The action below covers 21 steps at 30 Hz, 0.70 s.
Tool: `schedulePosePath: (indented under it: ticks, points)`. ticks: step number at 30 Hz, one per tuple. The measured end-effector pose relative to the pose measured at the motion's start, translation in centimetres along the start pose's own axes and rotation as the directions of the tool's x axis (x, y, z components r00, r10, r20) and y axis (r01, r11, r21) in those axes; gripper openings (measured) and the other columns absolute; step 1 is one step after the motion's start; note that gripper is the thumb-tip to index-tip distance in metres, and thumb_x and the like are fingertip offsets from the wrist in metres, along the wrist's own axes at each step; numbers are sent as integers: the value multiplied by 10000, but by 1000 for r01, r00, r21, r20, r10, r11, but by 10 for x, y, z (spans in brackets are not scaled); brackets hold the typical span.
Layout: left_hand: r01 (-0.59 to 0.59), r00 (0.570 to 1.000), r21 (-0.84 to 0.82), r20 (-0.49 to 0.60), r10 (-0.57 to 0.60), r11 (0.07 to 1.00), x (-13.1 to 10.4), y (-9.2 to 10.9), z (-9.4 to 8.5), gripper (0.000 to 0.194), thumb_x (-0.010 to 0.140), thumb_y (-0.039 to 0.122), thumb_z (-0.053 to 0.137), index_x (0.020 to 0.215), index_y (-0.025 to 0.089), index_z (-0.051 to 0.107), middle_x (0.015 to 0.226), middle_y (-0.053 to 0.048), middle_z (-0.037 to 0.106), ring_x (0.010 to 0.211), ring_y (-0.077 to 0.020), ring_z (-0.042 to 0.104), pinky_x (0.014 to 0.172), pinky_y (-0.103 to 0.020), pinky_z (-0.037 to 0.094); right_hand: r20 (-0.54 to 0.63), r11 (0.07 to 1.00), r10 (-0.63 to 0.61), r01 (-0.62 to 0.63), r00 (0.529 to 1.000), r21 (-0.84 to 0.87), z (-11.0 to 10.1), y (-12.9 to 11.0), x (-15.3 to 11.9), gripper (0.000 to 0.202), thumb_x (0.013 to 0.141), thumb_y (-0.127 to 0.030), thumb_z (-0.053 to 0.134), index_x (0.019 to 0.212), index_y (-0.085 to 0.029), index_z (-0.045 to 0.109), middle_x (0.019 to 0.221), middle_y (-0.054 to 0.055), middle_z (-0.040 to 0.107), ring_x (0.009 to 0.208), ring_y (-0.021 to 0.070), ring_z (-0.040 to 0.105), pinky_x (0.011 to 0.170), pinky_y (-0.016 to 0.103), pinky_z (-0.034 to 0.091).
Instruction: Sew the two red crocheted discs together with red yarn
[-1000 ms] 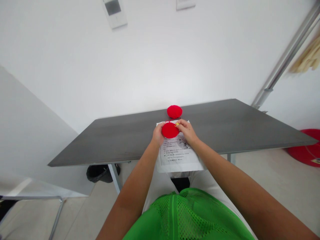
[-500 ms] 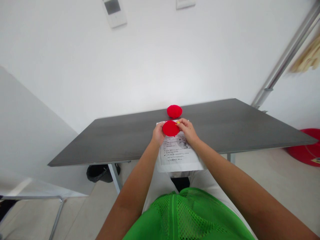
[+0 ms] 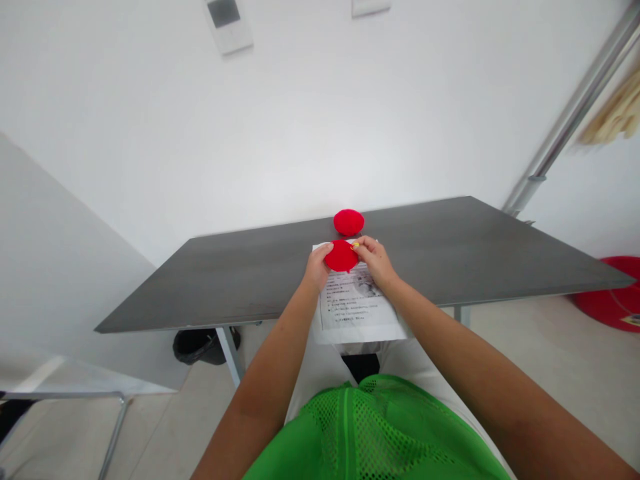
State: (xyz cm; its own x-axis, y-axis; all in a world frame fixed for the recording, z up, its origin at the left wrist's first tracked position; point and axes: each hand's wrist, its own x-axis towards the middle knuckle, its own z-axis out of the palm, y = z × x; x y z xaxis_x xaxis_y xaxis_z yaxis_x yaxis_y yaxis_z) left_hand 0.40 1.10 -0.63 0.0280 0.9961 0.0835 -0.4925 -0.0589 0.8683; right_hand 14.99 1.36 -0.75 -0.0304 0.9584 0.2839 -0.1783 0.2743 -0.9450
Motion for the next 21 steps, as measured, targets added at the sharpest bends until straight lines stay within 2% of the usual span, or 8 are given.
schedulePosePath:
  ticks: [3,9,15,21]
  points:
    - [-12,1000,-6,-5,12,1000,1,0,-1,259,647,363,754,773,147,687,743,-28,721,732,-167,656,696,-278,467,-6,1000,-8,8,1000,1,0,1,0,195,694,-391,651,710,-215,569,616,-21,584,573,142,515,545,273,442]
    - [1,1000,7,21,-1,1000,0,-1,0,366,605,340,792,889,143,672,768,-32,723,751,-171,665,718,-284,475,-51,999,-47,48,998,-1,-1,2,1,174,715,-376,627,739,-213,569,596,-42,561,549,125,502,537,254,423]
    - [7,999,48,51,-10,999,0,-1,-1,349,605,336,793,858,152,638,729,-10,687,631,-120,602,591,-249,431,-88,996,-92,92,992,-1,-2,2,1,162,729,-362,628,762,-220,560,599,-48,547,541,124,509,542,258,435]
    - [9,996,113,87,-19,994,-1,0,-1,389,520,217,820,855,141,637,687,16,639,537,-81,512,525,-243,376,-101,993,-115,116,988,1,-2,1,2,149,731,-345,626,761,-216,559,566,-59,532,504,114,497,529,259,437]
